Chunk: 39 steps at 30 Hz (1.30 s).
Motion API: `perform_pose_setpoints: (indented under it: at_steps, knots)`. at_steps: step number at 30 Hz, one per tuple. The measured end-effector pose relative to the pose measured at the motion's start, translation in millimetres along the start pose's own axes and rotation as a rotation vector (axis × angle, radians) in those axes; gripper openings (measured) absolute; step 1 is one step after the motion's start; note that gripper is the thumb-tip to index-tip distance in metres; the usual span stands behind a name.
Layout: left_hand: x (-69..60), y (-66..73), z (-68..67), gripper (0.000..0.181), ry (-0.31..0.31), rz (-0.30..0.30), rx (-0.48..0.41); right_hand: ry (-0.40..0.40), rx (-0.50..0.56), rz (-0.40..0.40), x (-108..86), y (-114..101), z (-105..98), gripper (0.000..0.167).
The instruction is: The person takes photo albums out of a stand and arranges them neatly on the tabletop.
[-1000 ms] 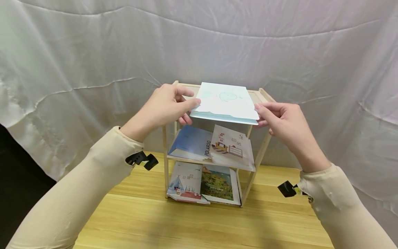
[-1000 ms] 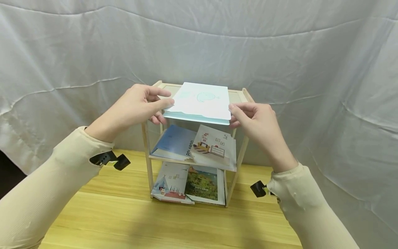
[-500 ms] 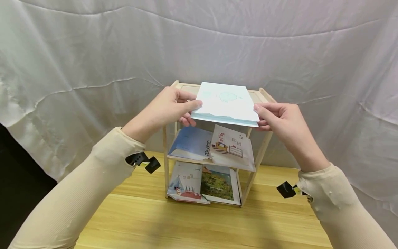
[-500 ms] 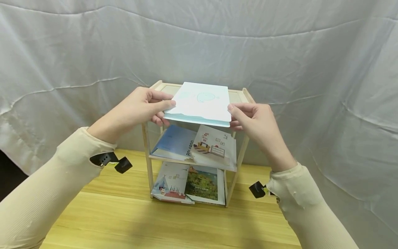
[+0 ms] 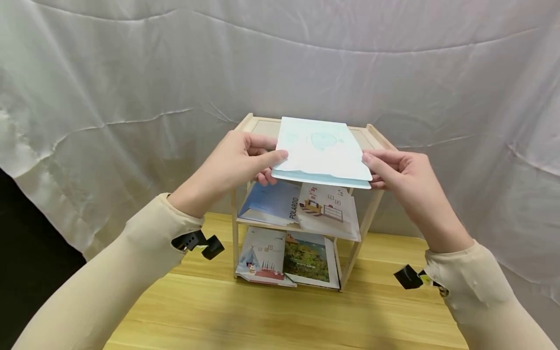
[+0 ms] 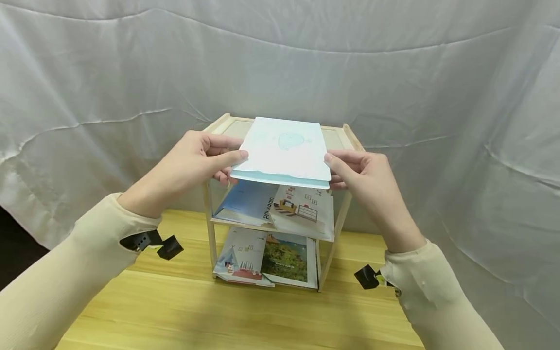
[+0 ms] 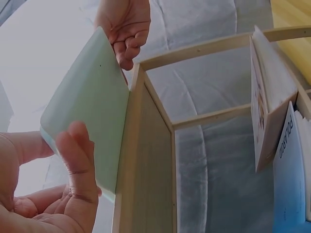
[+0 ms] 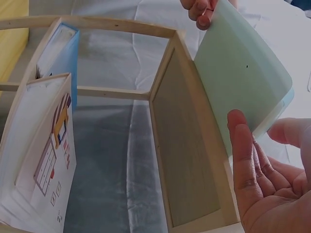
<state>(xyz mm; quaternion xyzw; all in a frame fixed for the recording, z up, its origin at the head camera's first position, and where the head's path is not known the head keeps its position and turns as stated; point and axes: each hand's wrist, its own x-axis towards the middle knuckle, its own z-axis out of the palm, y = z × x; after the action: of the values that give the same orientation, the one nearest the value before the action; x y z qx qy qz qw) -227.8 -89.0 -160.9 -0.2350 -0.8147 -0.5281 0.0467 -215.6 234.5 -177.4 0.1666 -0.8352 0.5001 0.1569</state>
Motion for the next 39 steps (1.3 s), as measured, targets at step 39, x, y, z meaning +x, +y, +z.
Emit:
perform_pose_setpoints:
  at_steps: [39]
  knots:
    - [30.1,17.1,-17.7,0.033,-0.071,-0.196,-0.089,-0.063,0.208,0.196,30.8,-12,-9,0.016]
